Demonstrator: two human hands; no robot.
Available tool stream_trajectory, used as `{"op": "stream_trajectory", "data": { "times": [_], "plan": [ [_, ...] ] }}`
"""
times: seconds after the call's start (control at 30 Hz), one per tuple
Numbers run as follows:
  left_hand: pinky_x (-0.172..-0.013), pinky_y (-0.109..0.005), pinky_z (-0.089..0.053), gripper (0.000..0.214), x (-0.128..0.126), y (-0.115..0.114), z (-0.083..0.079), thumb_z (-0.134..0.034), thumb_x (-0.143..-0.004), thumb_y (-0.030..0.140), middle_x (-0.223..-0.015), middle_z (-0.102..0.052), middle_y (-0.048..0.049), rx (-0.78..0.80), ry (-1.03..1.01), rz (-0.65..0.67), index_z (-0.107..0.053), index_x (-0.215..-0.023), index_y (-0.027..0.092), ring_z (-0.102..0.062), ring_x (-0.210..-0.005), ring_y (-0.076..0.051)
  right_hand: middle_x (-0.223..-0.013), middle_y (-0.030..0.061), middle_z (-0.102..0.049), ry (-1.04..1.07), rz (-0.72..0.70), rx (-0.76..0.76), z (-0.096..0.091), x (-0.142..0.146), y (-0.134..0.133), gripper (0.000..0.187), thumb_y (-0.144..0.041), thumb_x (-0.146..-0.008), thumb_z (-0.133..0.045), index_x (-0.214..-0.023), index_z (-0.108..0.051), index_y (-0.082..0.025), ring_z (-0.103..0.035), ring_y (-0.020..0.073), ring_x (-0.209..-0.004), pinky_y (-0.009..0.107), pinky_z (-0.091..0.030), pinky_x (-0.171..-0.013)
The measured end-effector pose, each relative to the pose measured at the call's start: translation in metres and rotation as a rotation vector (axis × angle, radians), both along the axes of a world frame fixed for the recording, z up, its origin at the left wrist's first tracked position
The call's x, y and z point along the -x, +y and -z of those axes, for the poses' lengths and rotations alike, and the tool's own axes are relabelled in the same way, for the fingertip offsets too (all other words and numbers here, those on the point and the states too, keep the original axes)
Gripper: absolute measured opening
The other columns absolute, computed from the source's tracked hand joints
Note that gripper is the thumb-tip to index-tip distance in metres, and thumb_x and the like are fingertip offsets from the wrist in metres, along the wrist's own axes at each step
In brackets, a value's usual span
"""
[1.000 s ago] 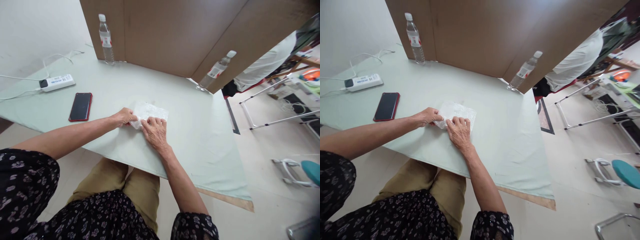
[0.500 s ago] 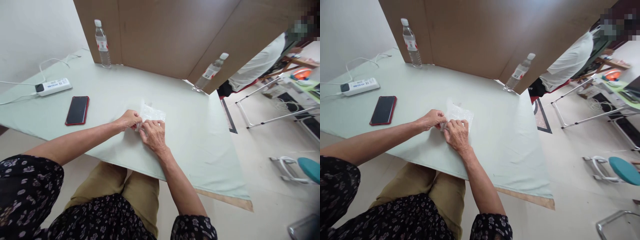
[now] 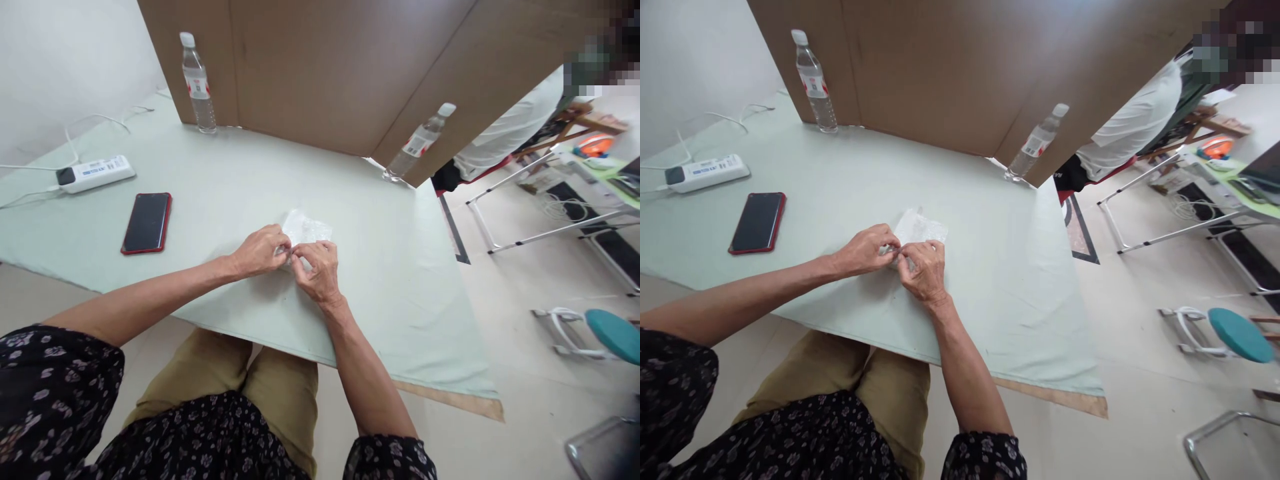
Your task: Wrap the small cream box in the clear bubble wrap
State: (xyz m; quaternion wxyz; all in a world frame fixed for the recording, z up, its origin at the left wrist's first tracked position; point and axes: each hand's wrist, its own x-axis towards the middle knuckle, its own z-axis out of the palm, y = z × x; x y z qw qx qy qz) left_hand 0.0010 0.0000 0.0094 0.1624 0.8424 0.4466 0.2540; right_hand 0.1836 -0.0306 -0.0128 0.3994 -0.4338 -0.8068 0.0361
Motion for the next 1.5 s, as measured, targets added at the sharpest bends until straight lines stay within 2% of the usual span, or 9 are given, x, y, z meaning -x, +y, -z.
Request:
{"op": "stream_trajectory", "data": {
  "times": [0.1,0.27,0.43,0.53,0.67,0.83,0.97,1.13,1.5],
  "plan": [
    [-0.083,-0.035,-0.052,0.022,-0.001,-0.005,0.020,-0.056,-0.083,0.015,-0.095,-0.065,-0.0109,-0.228,-0.023,0.058,-0.074,-0.096,0.016,-0.060,-0.092,-0.023,-0.091,0.0022,-0.078,0.072,0.043,0.022,0.000,-0.004,0.002,0.012,-0.021,-0.086,-0.056,-0.077,-0.062,-0.023,-0.070,0.0198,-0.089,0.040,-0.038,-0.096],
    [-0.080,-0.033,-0.051,0.020,-0.005,-0.015,0.029,-0.052,-0.089,0.015,-0.093,-0.062,-0.0105,-0.343,-0.025,0.026,-0.072,-0.093,0.015,-0.056,-0.088,-0.021,-0.098,0.0062,-0.076,0.195,0.188,0.049,-0.008,-0.016,0.012,0.016,-0.029,-0.087,-0.055,-0.075,-0.064,-0.023,-0.069,0.0229,-0.100,0.043,-0.042,-0.098],
    [-0.076,-0.032,-0.049,0.020,-0.009,-0.027,0.025,-0.051,-0.094,0.020,-0.092,-0.061,-0.0100,-0.372,0.035,-0.080,-0.070,-0.087,0.015,-0.055,-0.086,-0.021,-0.106,0.0076,-0.072,0.207,0.302,0.467,-0.015,-0.047,0.015,0.023,-0.042,-0.082,-0.059,-0.090,-0.068,-0.022,-0.067,0.0206,-0.083,0.039,-0.052,-0.082],
    [-0.074,-0.032,-0.048,0.020,-0.006,-0.025,0.026,-0.051,-0.093,0.020,-0.090,-0.061,-0.0096,-0.389,0.036,-0.037,-0.070,-0.089,0.016,-0.054,-0.085,-0.021,-0.102,0.0069,-0.073,0.161,0.358,0.675,-0.015,-0.063,0.003,0.038,-0.051,-0.081,-0.061,-0.101,-0.068,-0.021,-0.067,0.0198,-0.078,0.038,-0.053,-0.079],
    [-0.079,-0.035,-0.048,0.021,-0.001,-0.015,0.033,-0.052,-0.089,0.019,-0.095,-0.063,-0.0100,-0.387,-0.020,0.063,-0.072,-0.097,0.017,-0.054,-0.086,-0.022,-0.098,0.0075,-0.072,0.159,0.406,0.799,-0.007,-0.063,-0.010,0.059,-0.057,-0.080,-0.063,-0.123,-0.062,-0.017,-0.068,0.0205,-0.078,0.036,-0.052,-0.077],
    [-0.081,-0.040,-0.045,0.029,-0.002,-0.011,0.042,-0.053,-0.084,0.018,-0.101,-0.067,-0.0104,-0.412,-0.038,0.058,-0.072,-0.105,0.019,-0.053,-0.090,-0.025,-0.088,0.0063,-0.071,0.195,0.484,0.707,0.010,-0.038,-0.003,0.074,-0.061,-0.074,-0.068,-0.132,-0.057,-0.016,-0.067,0.0240,-0.080,0.038,-0.051,-0.078],
    [-0.082,-0.041,-0.043,0.029,-0.003,-0.012,0.042,-0.053,-0.082,0.018,-0.100,-0.068,-0.0097,-0.390,-0.038,0.054,-0.073,-0.103,0.020,-0.053,-0.091,-0.026,-0.080,0.0020,-0.068,0.331,0.479,0.565,0.019,-0.020,0.001,0.074,-0.054,-0.072,-0.072,-0.133,-0.054,-0.017,-0.062,0.0212,-0.073,0.034,-0.049,-0.070],
    [-0.081,-0.040,-0.043,0.026,-0.004,-0.012,0.037,-0.055,-0.082,0.019,-0.100,-0.068,-0.0094,-0.341,-0.019,0.041,-0.074,-0.100,0.020,-0.052,-0.090,-0.025,-0.062,-0.0094,-0.051,0.439,0.388,0.524,0.011,-0.003,-0.004,0.072,-0.040,-0.076,-0.067,-0.140,-0.047,-0.014,-0.052,0.0145,-0.059,0.030,-0.045,-0.065],
    [-0.079,-0.034,-0.049,0.020,-0.008,-0.011,0.041,-0.054,-0.086,0.017,-0.094,-0.065,-0.0097,-0.328,-0.111,0.045,-0.072,-0.096,0.017,-0.055,-0.087,-0.022,-0.070,-0.0048,-0.063,0.585,0.335,0.563,0.002,0.015,0.004,0.069,-0.040,-0.076,-0.067,-0.138,-0.051,-0.013,-0.060,0.0148,-0.066,0.032,-0.050,-0.071]
  ]
}}
